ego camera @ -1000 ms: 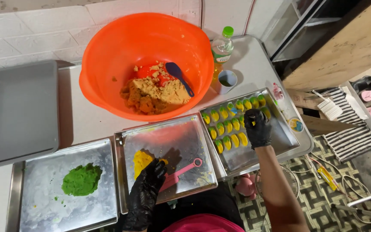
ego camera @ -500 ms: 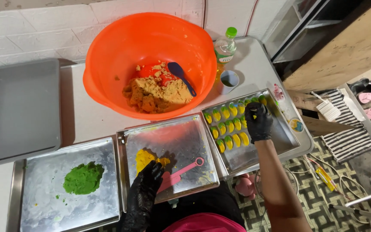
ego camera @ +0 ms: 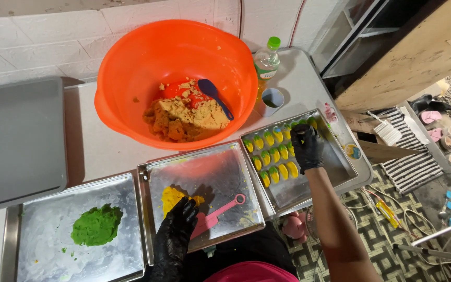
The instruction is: Applying glaze to small shaped pieces of dough on a tray using a small applicator tool.
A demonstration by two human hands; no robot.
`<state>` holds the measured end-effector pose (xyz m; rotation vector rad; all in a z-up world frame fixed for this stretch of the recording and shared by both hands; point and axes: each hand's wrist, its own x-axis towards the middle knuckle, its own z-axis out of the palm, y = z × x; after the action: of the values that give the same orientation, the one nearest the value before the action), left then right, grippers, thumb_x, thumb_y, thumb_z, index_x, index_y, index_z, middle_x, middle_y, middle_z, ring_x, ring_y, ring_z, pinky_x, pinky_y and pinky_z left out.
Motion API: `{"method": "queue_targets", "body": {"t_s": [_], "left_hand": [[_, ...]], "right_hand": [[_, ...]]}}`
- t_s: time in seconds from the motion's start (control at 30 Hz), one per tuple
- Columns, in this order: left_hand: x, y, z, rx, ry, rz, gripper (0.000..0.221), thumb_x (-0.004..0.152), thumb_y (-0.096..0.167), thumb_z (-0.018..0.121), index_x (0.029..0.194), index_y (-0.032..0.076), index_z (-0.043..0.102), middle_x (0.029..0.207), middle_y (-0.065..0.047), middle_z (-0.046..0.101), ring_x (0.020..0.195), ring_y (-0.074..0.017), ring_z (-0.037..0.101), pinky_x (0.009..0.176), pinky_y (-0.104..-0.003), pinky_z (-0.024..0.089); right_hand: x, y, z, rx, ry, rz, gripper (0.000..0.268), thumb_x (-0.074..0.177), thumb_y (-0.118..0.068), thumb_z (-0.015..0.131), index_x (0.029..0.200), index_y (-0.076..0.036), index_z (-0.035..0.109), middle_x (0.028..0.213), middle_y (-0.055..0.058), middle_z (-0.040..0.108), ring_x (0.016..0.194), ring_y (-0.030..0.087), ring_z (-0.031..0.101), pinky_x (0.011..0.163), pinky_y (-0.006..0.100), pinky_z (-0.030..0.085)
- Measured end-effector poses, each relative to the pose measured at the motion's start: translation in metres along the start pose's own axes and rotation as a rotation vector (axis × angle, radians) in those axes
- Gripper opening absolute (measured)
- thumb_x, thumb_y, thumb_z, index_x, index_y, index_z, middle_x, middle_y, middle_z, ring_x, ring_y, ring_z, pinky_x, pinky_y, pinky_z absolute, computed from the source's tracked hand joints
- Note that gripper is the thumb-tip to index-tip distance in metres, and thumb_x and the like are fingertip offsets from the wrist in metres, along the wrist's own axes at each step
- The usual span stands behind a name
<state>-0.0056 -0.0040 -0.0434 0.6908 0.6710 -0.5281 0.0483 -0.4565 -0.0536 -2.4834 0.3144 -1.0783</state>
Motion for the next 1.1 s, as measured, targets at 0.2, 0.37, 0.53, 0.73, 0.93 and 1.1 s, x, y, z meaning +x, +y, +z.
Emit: {"method": "queue_targets", "body": {"t_s": [0.2, 0.37, 0.53, 0.73, 0.93, 1.1], "left_hand": [[-0.003, 0.007, -0.005, 0.006, 0.022, 0.004, 0.057, 0.103, 0.031, 0.041, 0.151, 0.002, 0.052, 0.149, -0.024, 0.056, 0.137, -0.0397, 0.053, 0.114, -0.048, 0.037], [-0.003, 0.007, 0.001, 0.013, 0.039, -0.012, 0.057, 0.103, 0.03, 0.041, 0.151, 0.002, 0.052, 0.149, -0.023, 0.057, 0.137, -0.0385, 0.053, 0.113, -0.047, 0.038], [-0.006, 0.007, 0.004, 0.018, 0.053, -0.005, 0.057, 0.102, 0.03, 0.041, 0.151, 0.002, 0.052, 0.149, -0.022, 0.057, 0.136, -0.037, 0.054, 0.111, -0.045, 0.039], [-0.011, 0.008, 0.005, 0.025, 0.081, 0.004, 0.057, 0.101, 0.029, 0.041, 0.151, 0.002, 0.052, 0.149, -0.021, 0.057, 0.135, -0.0354, 0.055, 0.11, -0.043, 0.04], [-0.024, 0.019, 0.021, 0.098, 0.077, -0.003, 0.06, 0.103, 0.029, 0.033, 0.154, 0.001, 0.047, 0.159, -0.023, 0.05, 0.147, -0.037, 0.046, 0.122, -0.047, 0.031], [-0.087, -0.031, -0.064, 0.086, 0.097, -0.022, 0.06, 0.103, 0.029, 0.033, 0.154, 0.002, 0.047, 0.159, -0.023, 0.05, 0.146, -0.037, 0.047, 0.121, -0.046, 0.031]], "right_hand": [[-0.02, 0.014, -0.009, -0.114, -0.061, -0.013, 0.009, 0.095, -0.024, 0.075, 0.099, -0.026, 0.067, 0.076, 0.001, 0.071, 0.075, 0.03, 0.073, 0.069, 0.043, 0.061], [-0.012, -0.002, -0.02, -0.08, 0.043, 0.017, 0.012, 0.097, -0.022, 0.08, 0.105, -0.027, 0.072, 0.082, 0.003, 0.072, 0.078, 0.03, 0.073, 0.069, 0.038, 0.06], [0.002, -0.018, -0.002, 0.561, 0.261, 0.468, 0.012, 0.097, 0.002, 0.077, 0.105, -0.006, 0.073, 0.074, 0.013, 0.072, 0.062, 0.022, 0.071, 0.059, 0.032, 0.063], [-0.015, 0.064, 0.009, 0.569, 0.237, 0.806, 0.013, 0.096, -0.017, 0.076, 0.09, -0.016, 0.064, 0.08, 0.002, 0.066, 0.059, 0.018, 0.071, 0.049, 0.029, 0.059], [0.0, 0.05, -0.024, 0.539, 0.272, 0.86, 0.015, 0.09, -0.014, 0.079, 0.085, -0.014, 0.064, 0.077, 0.002, 0.065, 0.059, 0.017, 0.071, 0.047, 0.028, 0.061], [-0.001, 0.043, 0.001, 0.452, 0.202, 0.725, 0.014, 0.091, -0.012, 0.084, 0.086, -0.013, 0.072, 0.066, 0.005, 0.068, 0.058, 0.026, 0.072, 0.051, 0.033, 0.064]]}}
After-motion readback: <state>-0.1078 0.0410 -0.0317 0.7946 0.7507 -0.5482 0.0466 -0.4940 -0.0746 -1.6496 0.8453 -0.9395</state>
